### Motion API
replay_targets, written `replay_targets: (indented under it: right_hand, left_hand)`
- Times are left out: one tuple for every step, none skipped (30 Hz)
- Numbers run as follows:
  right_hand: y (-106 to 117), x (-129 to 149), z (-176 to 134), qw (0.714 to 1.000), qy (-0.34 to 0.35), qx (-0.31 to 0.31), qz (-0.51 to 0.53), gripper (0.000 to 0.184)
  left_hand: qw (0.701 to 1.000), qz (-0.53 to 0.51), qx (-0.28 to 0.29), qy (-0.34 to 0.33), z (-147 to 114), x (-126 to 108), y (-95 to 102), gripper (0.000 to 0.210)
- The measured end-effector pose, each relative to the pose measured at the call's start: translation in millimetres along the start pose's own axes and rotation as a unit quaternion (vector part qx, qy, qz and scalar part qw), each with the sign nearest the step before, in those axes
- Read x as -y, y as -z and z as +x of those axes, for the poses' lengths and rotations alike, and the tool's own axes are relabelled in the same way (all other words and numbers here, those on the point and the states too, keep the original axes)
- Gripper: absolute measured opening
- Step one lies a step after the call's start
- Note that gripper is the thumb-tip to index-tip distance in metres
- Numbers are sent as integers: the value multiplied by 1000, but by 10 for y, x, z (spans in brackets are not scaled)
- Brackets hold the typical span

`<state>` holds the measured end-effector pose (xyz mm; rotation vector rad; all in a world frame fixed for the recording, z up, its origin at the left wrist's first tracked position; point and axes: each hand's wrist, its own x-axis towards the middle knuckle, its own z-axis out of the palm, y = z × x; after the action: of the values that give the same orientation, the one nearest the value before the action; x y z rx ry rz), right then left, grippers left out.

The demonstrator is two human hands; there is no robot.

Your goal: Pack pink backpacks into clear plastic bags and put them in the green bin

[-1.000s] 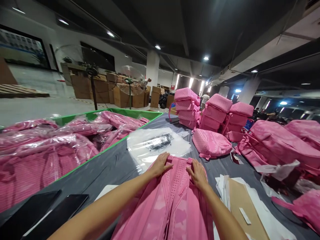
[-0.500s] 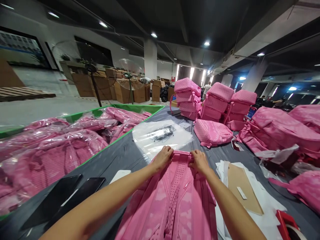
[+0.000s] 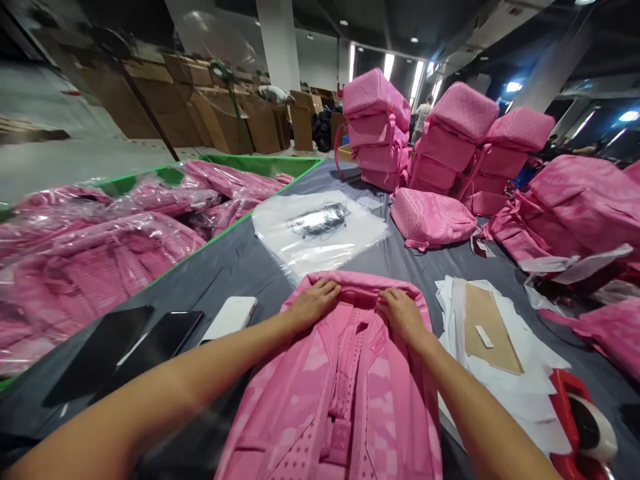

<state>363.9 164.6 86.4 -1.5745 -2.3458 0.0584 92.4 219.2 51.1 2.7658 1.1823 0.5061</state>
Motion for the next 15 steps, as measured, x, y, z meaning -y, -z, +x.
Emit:
replay_targets:
  right_hand:
    - [23,-23,124,999,-22,31,0,24]
    - [32,-47,255,997,-50,59,-7,23]
    - [26,-73,385,994,-79,80,-17,22]
    - [6,-100,508,990,-107,91,-29,22]
    - [-25,-127,618,986,-129,94,-40,22]
    - [-63,-153,710,984,-144,89,-48,23]
    - [-103,-177,782,984,-152,81,-51,24]
    - [-145,-198,833,983,-158,72,-51,24]
    - [-186,-217,862,984,-160,60,-49,25]
    - [-225,-233,872,985,-158,47,-45,25]
    - [-264,-247,866,987,-154,33,-39,25]
    - [-301,-258,850,988,-150,17,-31,25]
    - [-337,-266,826,989,-148,1,-23,25]
    - [-370,-270,798,989,-147,-15,-15,26]
    - [-400,-270,769,988,-148,-31,-6,28]
  left_hand:
    - [1000,-3,7,7,126,52,-17,28]
    - [1000,-4,14,16,256,95,-34,29]
    - [999,-5,21,25,378,127,-48,31]
    - [999,-5,27,35,483,148,-55,32]
    - [999,-5,34,42,564,157,-54,31]
    - [998,-6,38,49,619,153,-44,31]
    - [998,-8,41,53,651,134,-30,33]
    - [998,-10,42,56,664,100,-15,41]
    - [997,-11,40,59,666,50,-4,54]
    - [997,-15,36,69,664,-16,-4,68]
    - [995,-23,32,86,664,-95,-19,81]
    - [993,-35,28,106,671,-182,-50,92]
    - [991,-48,23,124,683,-270,-95,101]
    - [989,-61,16,135,699,-354,-153,106]
    - [988,-73,9,136,715,-426,-216,109]
